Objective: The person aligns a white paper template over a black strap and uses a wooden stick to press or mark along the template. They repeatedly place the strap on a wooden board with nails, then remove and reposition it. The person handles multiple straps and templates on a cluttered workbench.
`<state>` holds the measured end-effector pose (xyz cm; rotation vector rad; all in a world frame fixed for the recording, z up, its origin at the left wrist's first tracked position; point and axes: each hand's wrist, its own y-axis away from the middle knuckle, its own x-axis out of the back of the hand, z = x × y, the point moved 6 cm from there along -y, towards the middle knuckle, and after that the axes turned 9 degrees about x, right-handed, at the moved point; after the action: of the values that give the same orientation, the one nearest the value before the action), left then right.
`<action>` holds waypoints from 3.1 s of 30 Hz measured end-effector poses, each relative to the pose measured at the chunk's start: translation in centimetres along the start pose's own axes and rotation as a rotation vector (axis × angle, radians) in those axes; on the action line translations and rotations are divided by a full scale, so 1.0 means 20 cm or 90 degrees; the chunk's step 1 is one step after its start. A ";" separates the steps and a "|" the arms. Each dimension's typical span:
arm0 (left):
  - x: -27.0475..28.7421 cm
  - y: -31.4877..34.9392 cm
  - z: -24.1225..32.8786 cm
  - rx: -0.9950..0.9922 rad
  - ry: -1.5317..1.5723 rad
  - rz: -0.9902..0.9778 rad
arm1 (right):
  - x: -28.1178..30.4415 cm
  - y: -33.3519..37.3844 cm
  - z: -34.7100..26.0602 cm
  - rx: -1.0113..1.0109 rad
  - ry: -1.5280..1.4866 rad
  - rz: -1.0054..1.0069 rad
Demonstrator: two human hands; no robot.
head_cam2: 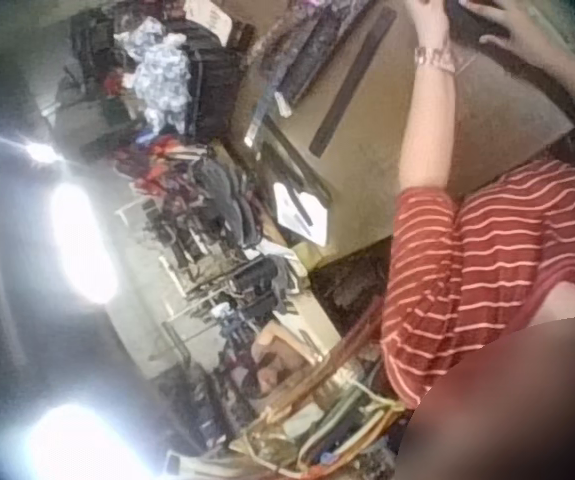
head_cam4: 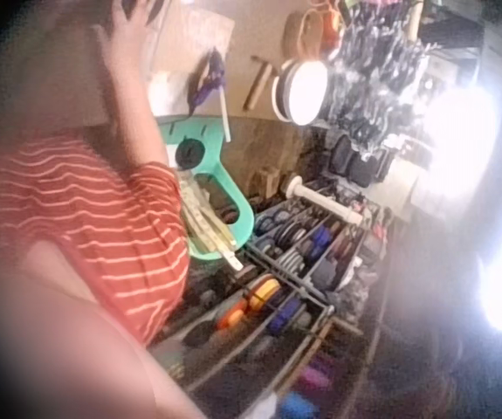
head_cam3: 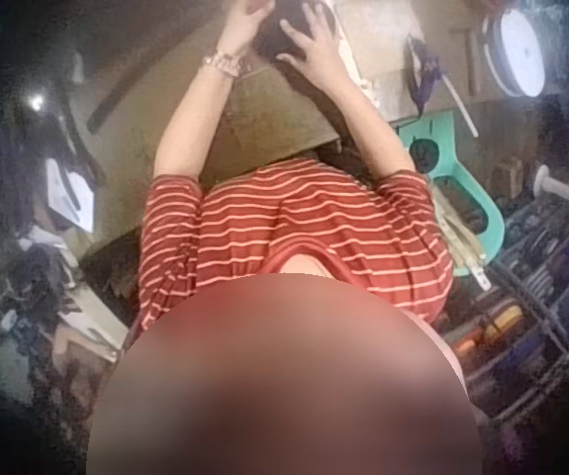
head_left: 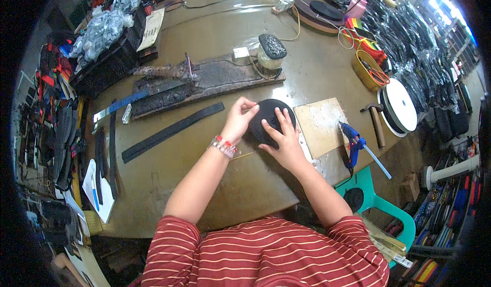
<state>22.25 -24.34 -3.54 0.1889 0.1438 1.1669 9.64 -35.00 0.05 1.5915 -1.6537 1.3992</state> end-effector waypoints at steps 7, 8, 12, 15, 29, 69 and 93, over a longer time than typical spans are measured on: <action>0.21 0.34 0.39 -0.488 -0.291 0.312 | 0.42 -0.55 0.16 0.038 -0.212 0.191; 0.19 0.35 0.41 -0.476 -0.344 0.226 | 0.50 -0.67 0.21 0.076 -0.153 0.264; 0.16 0.41 0.48 -0.488 -0.434 0.180 | 0.48 -1.10 0.42 0.082 -0.010 0.170; 0.16 0.45 0.51 -0.521 -0.472 0.209 | 0.38 -1.25 0.45 0.091 0.092 0.034; 0.24 0.41 0.47 -0.491 -0.439 0.164 | 0.25 -0.59 -0.25 0.244 -0.060 0.034; -0.53 1.55 0.95 -0.407 0.301 -0.691 | 1.02 0.04 1.34 -0.573 -0.492 0.203; 0.30 1.60 0.70 -0.544 -0.559 0.069 | -0.19 -0.21 -0.48 0.257 -0.169 -0.012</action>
<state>-1.15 -7.67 17.11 -0.0648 -1.1311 1.0685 11.35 -24.23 1.95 2.0892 -1.5567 1.6483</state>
